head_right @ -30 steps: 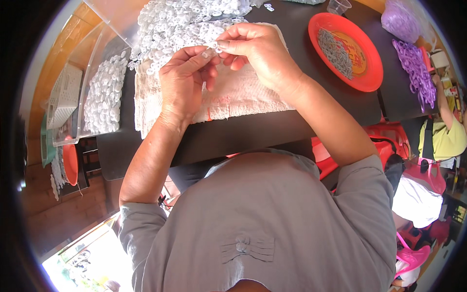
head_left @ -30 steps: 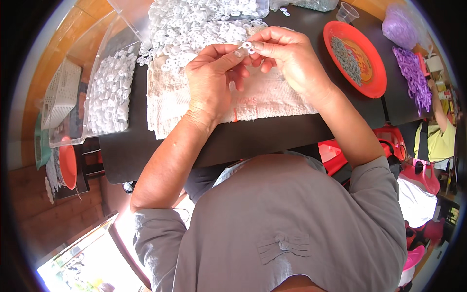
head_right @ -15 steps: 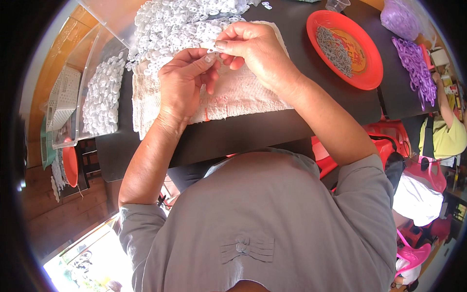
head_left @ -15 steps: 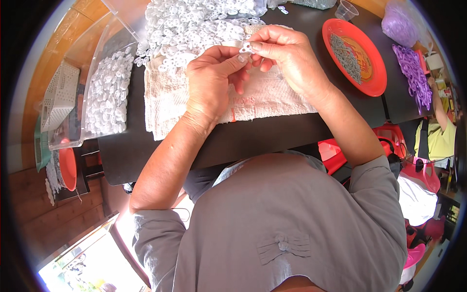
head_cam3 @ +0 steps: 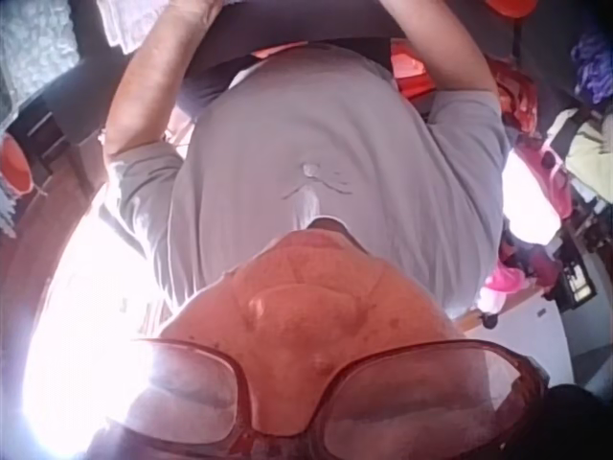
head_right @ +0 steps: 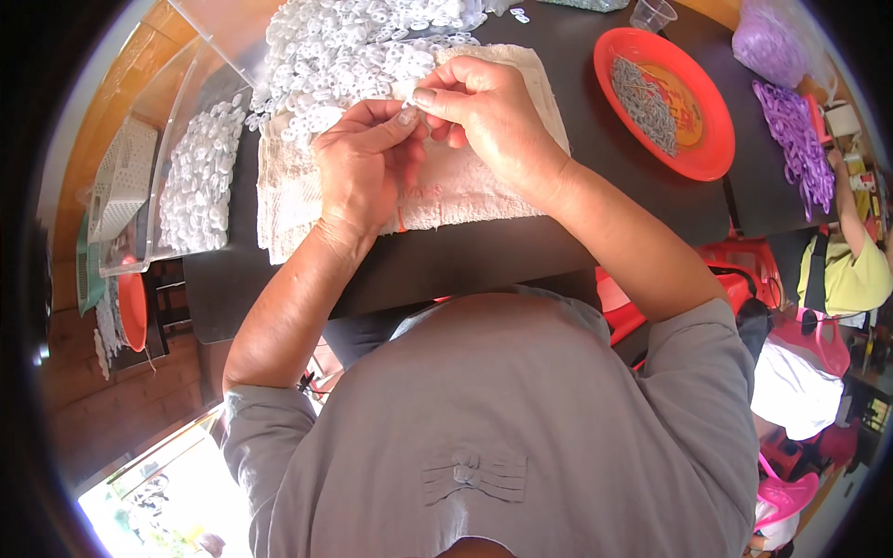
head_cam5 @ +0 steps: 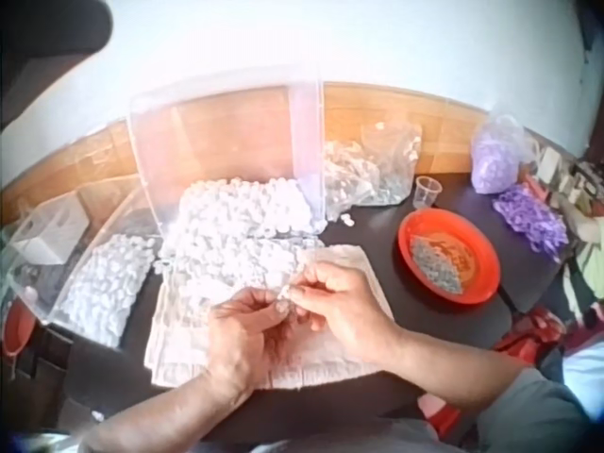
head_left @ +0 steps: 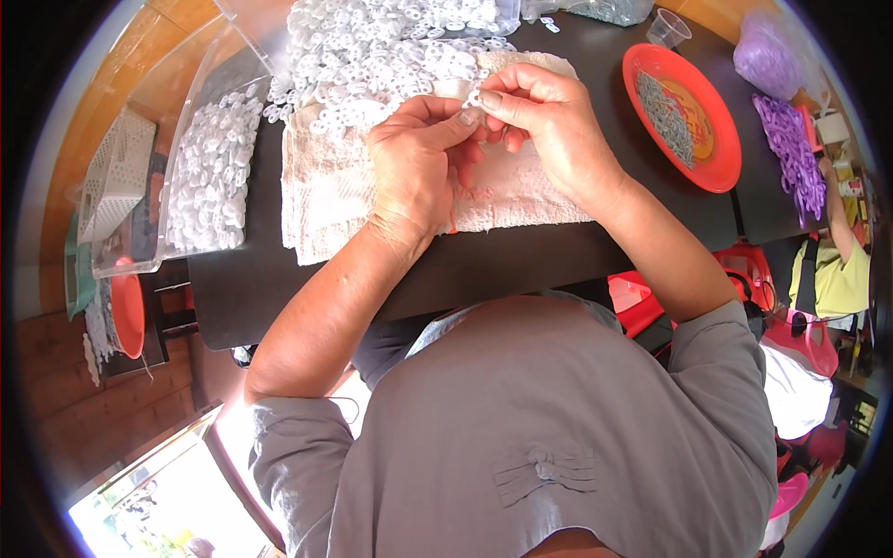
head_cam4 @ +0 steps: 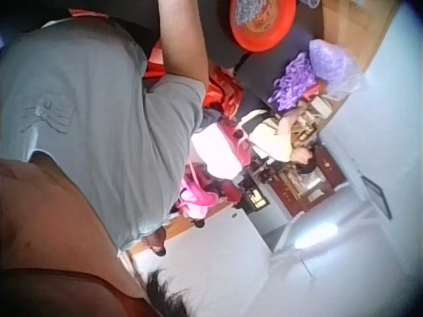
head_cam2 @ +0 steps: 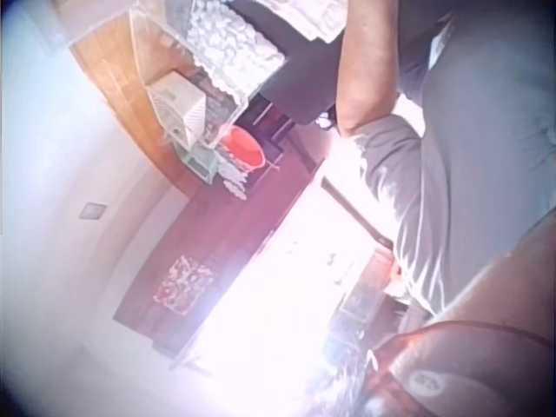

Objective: Sorting and inspecting small white plastic components on a towel-covered table in a manufacturing setting.

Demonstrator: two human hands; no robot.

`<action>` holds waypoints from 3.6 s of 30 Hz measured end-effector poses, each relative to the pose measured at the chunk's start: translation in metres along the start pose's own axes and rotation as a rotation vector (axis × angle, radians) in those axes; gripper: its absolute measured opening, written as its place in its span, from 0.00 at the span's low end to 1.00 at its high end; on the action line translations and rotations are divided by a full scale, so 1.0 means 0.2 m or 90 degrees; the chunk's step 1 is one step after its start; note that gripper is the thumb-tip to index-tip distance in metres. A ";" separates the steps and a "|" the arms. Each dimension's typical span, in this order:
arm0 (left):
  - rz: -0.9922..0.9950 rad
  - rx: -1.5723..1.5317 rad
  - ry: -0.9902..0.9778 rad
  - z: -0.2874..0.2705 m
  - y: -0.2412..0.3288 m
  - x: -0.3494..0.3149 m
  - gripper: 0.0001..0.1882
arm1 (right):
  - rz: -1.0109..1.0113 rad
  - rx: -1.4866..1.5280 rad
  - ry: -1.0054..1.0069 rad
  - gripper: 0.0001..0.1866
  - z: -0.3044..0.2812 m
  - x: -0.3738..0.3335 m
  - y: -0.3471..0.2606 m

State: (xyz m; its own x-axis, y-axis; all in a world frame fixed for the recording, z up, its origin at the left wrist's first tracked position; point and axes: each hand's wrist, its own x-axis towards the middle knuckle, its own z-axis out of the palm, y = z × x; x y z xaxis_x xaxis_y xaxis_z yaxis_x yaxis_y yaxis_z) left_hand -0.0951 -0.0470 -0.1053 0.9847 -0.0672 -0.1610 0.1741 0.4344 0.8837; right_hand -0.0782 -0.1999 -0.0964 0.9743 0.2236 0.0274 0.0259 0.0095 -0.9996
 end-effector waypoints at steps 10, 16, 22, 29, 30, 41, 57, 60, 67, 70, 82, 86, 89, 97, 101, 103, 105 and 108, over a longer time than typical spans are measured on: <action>-0.049 0.020 -0.020 -0.02 0.02 0.02 0.04 | 0.001 -0.029 -0.004 0.07 -0.04 0.00 -0.01; -0.039 0.055 -0.010 -0.02 0.02 0.02 0.04 | 0.003 -0.006 0.012 0.05 -0.03 0.00 -0.01; -0.053 0.054 -0.030 -0.02 0.03 0.02 0.06 | -0.025 -0.031 -0.003 0.04 -0.04 0.01 -0.01; 0.035 0.092 0.079 -0.10 0.12 0.08 0.08 | -0.262 -0.460 0.017 0.04 -0.05 0.05 0.10; 0.028 0.084 0.076 -0.10 0.12 0.08 0.08 | -0.313 -0.588 0.024 0.04 -0.04 0.05 0.11; 0.009 0.062 0.071 -0.10 0.12 0.06 0.06 | -0.402 -0.759 -0.006 0.05 -0.02 0.05 0.14; -0.009 0.095 0.072 -0.09 0.07 0.07 0.08 | -0.448 -0.784 -0.041 0.05 -0.01 0.07 0.16; -0.003 0.106 0.056 -0.07 0.08 0.06 0.06 | -0.464 -0.709 -0.029 0.02 -0.07 0.10 0.18; 0.103 0.253 -0.049 -0.08 0.06 0.05 0.10 | -0.049 -0.153 -0.095 0.08 -0.13 0.07 -0.02; 0.165 0.289 -0.106 -0.04 0.04 0.02 0.13 | -0.045 -0.133 -0.090 0.09 -0.13 0.04 -0.07; 0.312 0.288 -0.162 -0.02 -0.01 -0.01 0.12 | 0.026 -0.035 -0.167 0.11 -0.16 0.00 -0.09; 0.412 0.352 -0.153 -0.04 -0.03 -0.01 0.10 | 0.024 -0.041 -0.194 0.12 -0.16 -0.01 -0.10; 0.447 0.420 -0.148 -0.05 -0.01 -0.01 0.09 | 0.013 -0.045 -0.185 0.11 -0.14 -0.01 -0.09; 0.479 0.181 0.065 -0.09 0.40 -0.11 0.06 | -0.140 -0.380 -0.073 0.08 -0.19 0.00 -0.11; 0.591 0.233 0.176 -0.28 0.77 -0.22 0.04 | -0.232 -0.692 -0.126 0.04 -0.27 -0.09 -0.08; 0.638 0.388 0.376 -0.46 0.96 -0.30 0.07 | -0.290 -0.742 -0.162 0.03 -0.22 -0.10 -0.06; 0.576 0.669 0.545 -0.62 1.08 -0.30 0.10 | -0.271 -0.863 -0.163 0.03 -0.22 -0.11 -0.02; 0.511 1.029 0.646 -0.69 1.12 -0.29 0.11 | -0.279 -0.856 -0.155 0.03 -0.21 -0.10 0.00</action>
State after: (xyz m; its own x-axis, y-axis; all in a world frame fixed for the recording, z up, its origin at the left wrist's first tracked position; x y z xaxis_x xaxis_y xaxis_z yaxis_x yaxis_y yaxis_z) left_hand -0.1156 0.1788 0.0410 0.5740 0.3489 0.7408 0.2101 -0.9372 0.2786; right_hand -0.0889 -0.2462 -0.0979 0.7737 0.6041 0.1911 0.6313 -0.7607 -0.1510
